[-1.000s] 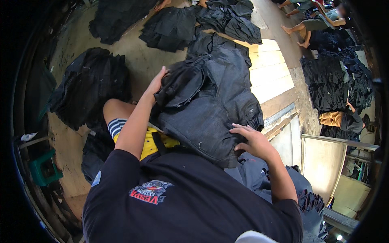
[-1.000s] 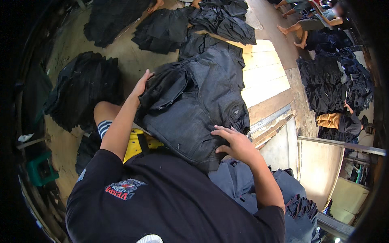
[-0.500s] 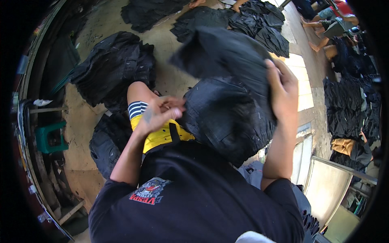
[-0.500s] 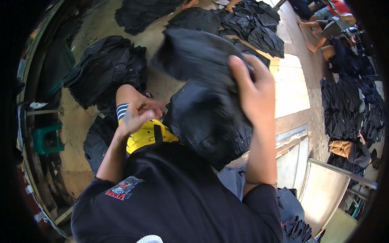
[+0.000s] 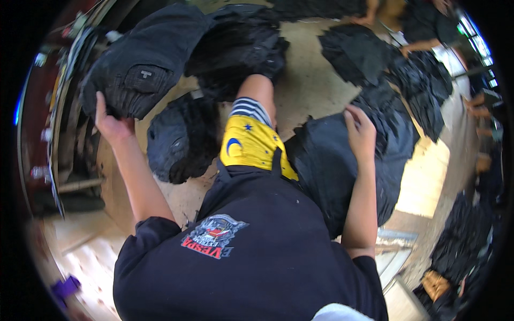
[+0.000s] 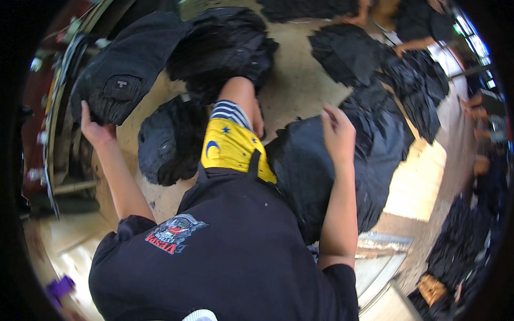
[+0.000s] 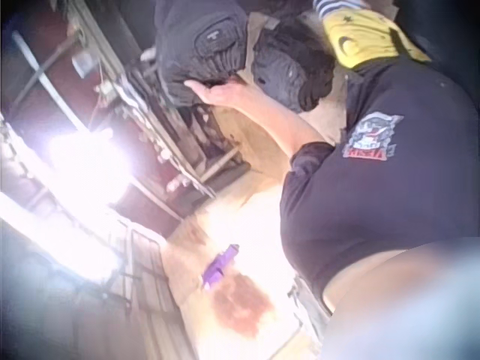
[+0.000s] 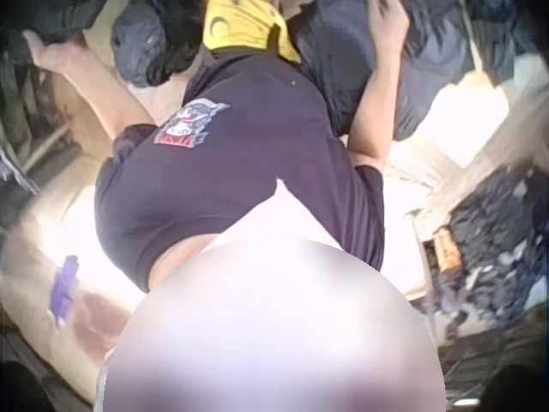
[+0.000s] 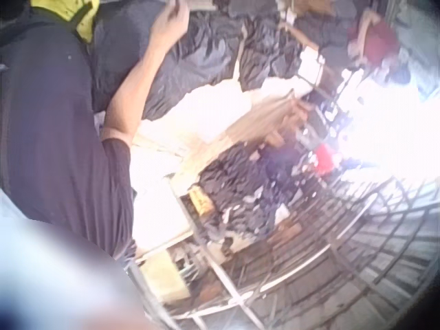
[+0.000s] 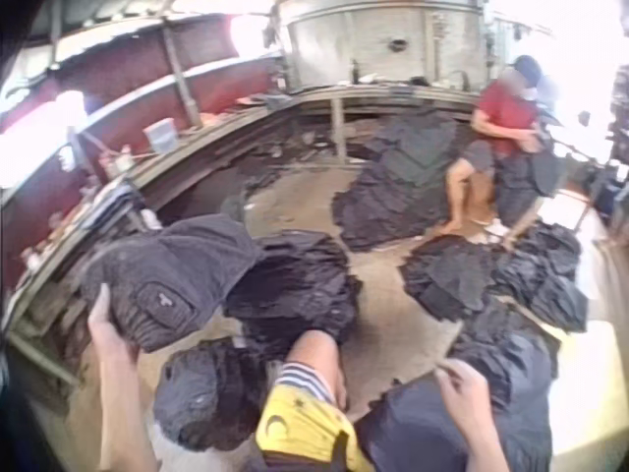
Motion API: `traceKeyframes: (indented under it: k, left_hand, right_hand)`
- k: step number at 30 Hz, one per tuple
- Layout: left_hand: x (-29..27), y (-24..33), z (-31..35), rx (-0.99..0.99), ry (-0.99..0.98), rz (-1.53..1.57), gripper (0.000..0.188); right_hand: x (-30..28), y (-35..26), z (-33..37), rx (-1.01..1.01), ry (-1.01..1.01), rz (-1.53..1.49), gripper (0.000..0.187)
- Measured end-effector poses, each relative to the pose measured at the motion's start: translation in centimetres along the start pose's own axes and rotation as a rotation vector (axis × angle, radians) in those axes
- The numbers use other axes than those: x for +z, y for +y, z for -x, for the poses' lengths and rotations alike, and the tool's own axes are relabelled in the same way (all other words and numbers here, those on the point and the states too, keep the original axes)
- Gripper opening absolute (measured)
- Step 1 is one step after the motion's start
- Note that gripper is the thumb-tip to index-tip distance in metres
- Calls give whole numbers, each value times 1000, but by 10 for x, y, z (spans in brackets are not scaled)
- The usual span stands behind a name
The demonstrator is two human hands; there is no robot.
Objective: The person sits on the floor and repeatedly picks up black fabric pieces, opens them to check the interior, and places them into a separate pile. The person continues this process for multiple items throughout the clip.
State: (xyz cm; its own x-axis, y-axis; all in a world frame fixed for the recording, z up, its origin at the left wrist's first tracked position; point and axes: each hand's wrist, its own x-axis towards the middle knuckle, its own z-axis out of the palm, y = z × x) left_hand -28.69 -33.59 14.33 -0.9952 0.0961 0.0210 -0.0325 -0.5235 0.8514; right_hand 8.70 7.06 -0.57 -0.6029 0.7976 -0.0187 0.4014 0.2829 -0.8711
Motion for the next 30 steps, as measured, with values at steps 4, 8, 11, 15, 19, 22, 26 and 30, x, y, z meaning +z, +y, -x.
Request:
traceKeyframes:
  k: [4,8,11,15,19,22,26,30]
  left_hand:
    - [-142,-47,-17,186,211,-47,54]
    - [-311,-142,21,-301,504,104,55]
    - [-365,-211,82,-1008,1085,-416,52]
    - [-268,-281,116,-625,680,-1124,66]
    - [-69,-297,97,280,-245,-1292,62]
    - [79,-295,112,104,-863,-838,42]
    - [202,-274,228,-29,-1441,-624,43]
    - [237,-261,344,-47,-1897,-591,89]
  right_hand:
    - [2,42,13,236,-202,-115,31]
    - [-31,28,19,106,-159,-144,31]
    - [-77,18,36,113,-102,-109,32]
    - [-151,42,81,50,74,393,37]
    - [-190,77,134,351,242,782,56]
    - [-194,83,169,602,210,683,72]
    - [-189,80,201,813,176,586,74]
    - [-192,91,212,872,197,502,42]
